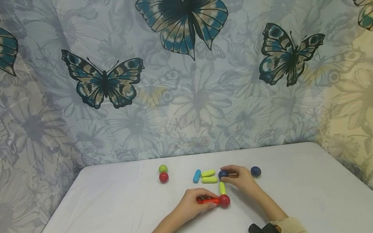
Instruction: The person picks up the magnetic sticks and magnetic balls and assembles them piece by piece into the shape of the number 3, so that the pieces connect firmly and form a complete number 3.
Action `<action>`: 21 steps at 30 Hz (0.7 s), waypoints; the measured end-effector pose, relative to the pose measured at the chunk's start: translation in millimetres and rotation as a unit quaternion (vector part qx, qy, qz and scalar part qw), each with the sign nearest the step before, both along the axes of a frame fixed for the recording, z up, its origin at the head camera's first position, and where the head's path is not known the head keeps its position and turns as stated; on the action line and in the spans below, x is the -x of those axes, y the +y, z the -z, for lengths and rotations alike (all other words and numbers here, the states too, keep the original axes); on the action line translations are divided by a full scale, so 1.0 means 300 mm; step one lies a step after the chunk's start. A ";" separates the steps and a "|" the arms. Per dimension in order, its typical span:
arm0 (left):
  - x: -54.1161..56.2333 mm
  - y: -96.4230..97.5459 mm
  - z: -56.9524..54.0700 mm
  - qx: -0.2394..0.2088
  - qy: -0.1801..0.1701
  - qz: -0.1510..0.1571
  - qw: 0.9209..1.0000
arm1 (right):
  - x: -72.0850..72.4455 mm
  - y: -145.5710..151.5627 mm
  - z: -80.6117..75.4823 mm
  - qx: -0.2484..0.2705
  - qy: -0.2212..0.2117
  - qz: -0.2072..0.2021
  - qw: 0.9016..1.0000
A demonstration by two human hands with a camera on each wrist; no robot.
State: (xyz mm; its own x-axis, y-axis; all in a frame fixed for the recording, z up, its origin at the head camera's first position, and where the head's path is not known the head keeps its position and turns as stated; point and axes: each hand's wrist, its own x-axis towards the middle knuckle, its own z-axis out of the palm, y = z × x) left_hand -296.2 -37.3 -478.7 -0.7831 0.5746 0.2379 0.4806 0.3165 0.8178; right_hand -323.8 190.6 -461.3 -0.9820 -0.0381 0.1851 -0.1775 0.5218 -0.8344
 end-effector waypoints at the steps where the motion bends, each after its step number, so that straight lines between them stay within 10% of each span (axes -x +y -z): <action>1: 0.000 0.000 0.001 0.000 0.000 0.000 1.000 | -0.001 0.000 0.000 0.001 0.000 -0.002 1.000; 21: 0.006 0.001 0.008 -0.001 -0.003 -0.001 1.000 | -0.003 -0.013 -0.002 -0.019 -0.010 -0.014 1.000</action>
State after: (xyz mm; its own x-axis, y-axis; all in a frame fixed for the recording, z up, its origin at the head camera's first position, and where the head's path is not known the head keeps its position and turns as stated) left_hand -298.1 -37.0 -481.1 -0.7854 0.5731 0.2339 0.4751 0.3158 0.8213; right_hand -323.0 186.7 -460.6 -0.9839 -0.0724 0.1633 -0.1760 0.5486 -0.8173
